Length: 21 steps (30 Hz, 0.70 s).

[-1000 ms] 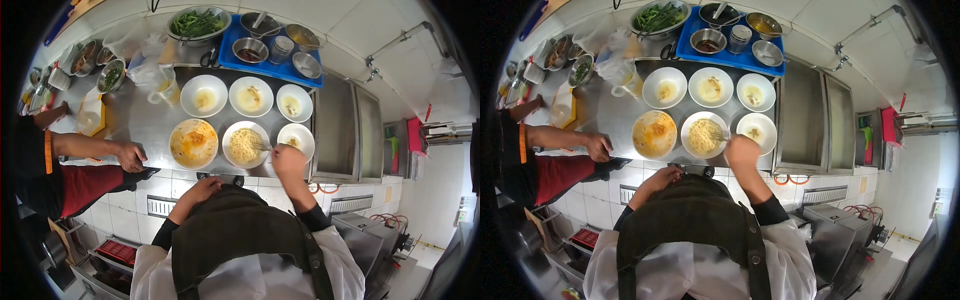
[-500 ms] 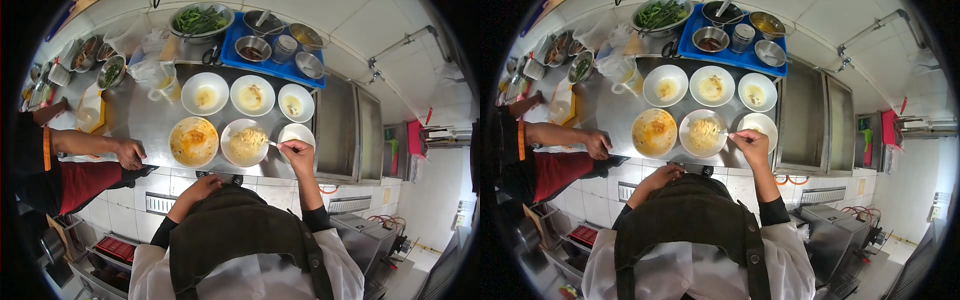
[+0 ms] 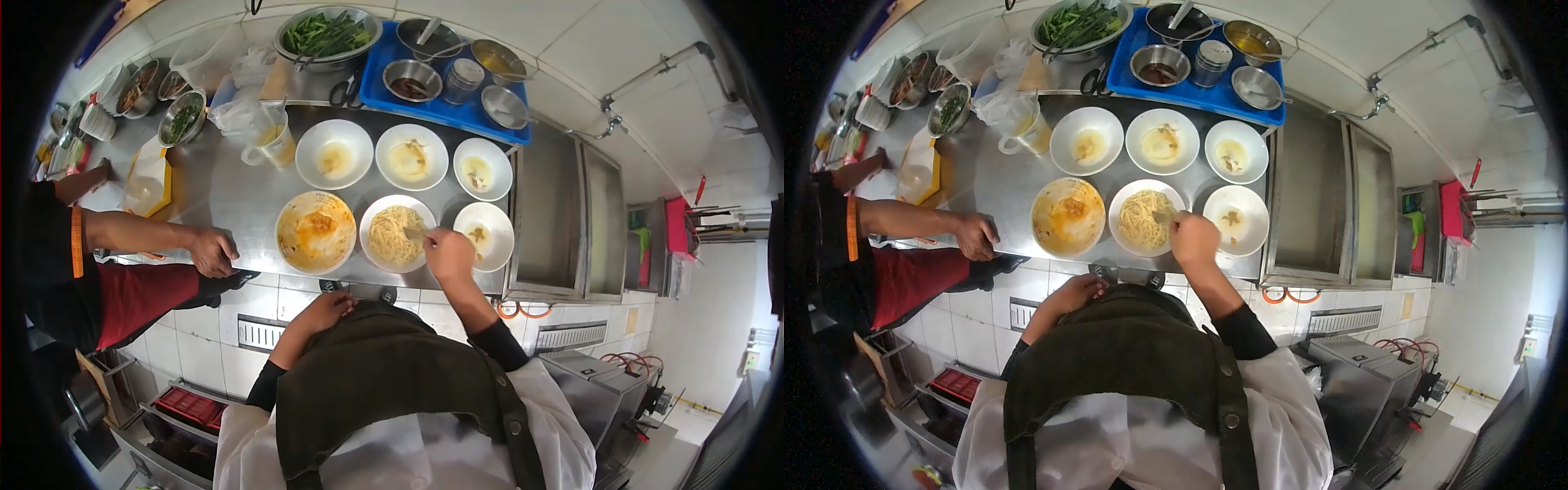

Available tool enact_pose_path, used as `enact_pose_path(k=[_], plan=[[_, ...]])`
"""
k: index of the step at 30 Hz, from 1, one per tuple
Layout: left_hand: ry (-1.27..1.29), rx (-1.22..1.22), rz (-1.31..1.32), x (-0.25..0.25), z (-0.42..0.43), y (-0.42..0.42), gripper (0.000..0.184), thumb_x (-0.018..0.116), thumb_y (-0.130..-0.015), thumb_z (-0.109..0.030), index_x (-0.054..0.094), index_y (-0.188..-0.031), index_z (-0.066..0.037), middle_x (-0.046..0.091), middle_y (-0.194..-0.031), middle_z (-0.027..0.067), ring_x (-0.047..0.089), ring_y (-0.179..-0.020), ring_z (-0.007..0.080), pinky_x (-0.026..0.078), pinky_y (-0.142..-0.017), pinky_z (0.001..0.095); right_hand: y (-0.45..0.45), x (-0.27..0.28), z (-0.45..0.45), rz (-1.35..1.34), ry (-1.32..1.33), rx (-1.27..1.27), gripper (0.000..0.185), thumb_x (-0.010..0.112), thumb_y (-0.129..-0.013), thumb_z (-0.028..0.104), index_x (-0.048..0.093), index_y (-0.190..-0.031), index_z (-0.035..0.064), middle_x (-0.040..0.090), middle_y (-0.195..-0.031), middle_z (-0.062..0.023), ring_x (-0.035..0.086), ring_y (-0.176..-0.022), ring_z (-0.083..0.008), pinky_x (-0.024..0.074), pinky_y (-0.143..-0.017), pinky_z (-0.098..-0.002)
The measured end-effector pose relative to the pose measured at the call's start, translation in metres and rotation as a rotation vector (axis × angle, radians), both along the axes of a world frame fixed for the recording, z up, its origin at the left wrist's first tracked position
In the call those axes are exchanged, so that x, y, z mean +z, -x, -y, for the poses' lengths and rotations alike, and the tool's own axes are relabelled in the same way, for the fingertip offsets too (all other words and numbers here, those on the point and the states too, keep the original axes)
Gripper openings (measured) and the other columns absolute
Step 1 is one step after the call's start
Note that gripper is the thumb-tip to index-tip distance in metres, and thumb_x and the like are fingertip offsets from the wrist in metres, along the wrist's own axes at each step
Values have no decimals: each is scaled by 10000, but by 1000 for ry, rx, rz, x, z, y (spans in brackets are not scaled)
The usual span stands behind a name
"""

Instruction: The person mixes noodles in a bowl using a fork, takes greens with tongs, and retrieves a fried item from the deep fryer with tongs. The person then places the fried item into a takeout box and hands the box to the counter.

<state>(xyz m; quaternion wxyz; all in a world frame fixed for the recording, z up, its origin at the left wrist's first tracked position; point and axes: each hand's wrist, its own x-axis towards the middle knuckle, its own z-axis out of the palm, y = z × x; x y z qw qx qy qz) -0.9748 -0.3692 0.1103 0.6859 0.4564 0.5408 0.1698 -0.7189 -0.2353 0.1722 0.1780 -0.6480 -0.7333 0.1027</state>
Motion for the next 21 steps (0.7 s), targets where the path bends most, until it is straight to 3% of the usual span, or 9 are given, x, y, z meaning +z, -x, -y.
enact_pose_path(k=[4, 5, 8, 11, 14, 15, 18, 19, 21], plan=[[15, 49, 40, 0, 3, 3, 228, 506, -924, -146, 596, -1048, 24, 632, -867, 62, 577, -803, 131, 465, -758, 265, -25, -62, -13, -642, 341, -127, 241, 762, -686, 239, 692, -722, 11, 627, -591, -74, 561, -513, -131, 436, -507, -271], [17, 52, 31, 0, 5, 6, 228, 503, -926, -148, 597, -1048, 21, 631, -863, 61, 576, -801, 131, 465, -757, 265, -29, -51, -13, -764, 403, -172, 279, 798, -673, 241, 693, -724, -13, 604, -578, -28, 502, -528, -69, 402, -502, -237], [-6, 29, 9, -3, 5, 5, 223, 492, -930, -142, 599, -1048, 15, 623, -857, 51, 564, -795, 125, 461, -760, 263, -42, -5, -12, -977, 505, -221, 119, 754, -724, 87, 687, -731, -11, 632, -648, -6, 518, -553, -55, 393, -513, -202], [-31, 2, -15, -4, 5, 9, 214, 483, -932, -121, 599, -1050, 15, 608, -860, 34, 544, -795, 117, 455, -771, 258, -44, 43, -13, -1006, 368, -106, 90, 744, -735, 50, 683, -743, -16, 637, -665, -9, 523, -579, -46, 393, -535, -186], [23, 16, 18, -9, 3, 7, 212, 480, -935, -117, 600, -1048, 16, 611, -863, 35, 548, -805, 115, 455, -772, 256, -41, 76, -7, -980, 366, -122, 91, 745, -736, 33, 677, -735, -27, 631, -663, -7, 518, -606, -37, 389, -542, -175], [23, 20, 24, -11, 3, 6, 212, 478, -935, -116, 600, -1048, 17, 612, -862, 35, 549, -806, 114, 456, -771, 256, -52, 54, -7, -971, 378, -70, 125, 748, -742, 117, 690, -748, 6, 658, -667, -45, 567, -564, -81, 419, -517, -215], [13, 32, 51, -12, 3, 4, 214, 480, -935, -116, 598, -1051, 19, 614, -856, 39, 550, -801, 113, 458, -769, 258, -59, 40, 9, -125, 197, -23, 151, 731, -732, 206, 703, -766, 62, 673, -706, -101, 617, -547, -196, 454, -507, -284], [10, 40, 58, -11, 4, 5, 215, 481, -934, -117, 597, -1053, 20, 615, -854, 41, 550, -798, 114, 459, -769, 258, -57, 44, 13, -26, 85, -2, 148, 702, -714, 246, 693, -738, 100, 652, -720, -120, 620, -590, -284, 476, -534, -364], [2, 30, 26, -5, 6, 8, 215, 480, -933, -116, 595, -1053, 21, 614, -851, 43, 551, -794, 115, 460, -768, 257, -41, 65, 15, 57, -53, -13, 129, 693, -712, 220, 675, -704, 93, 645, -694, -108, 617, -584, -283, 477, -540, -382]])
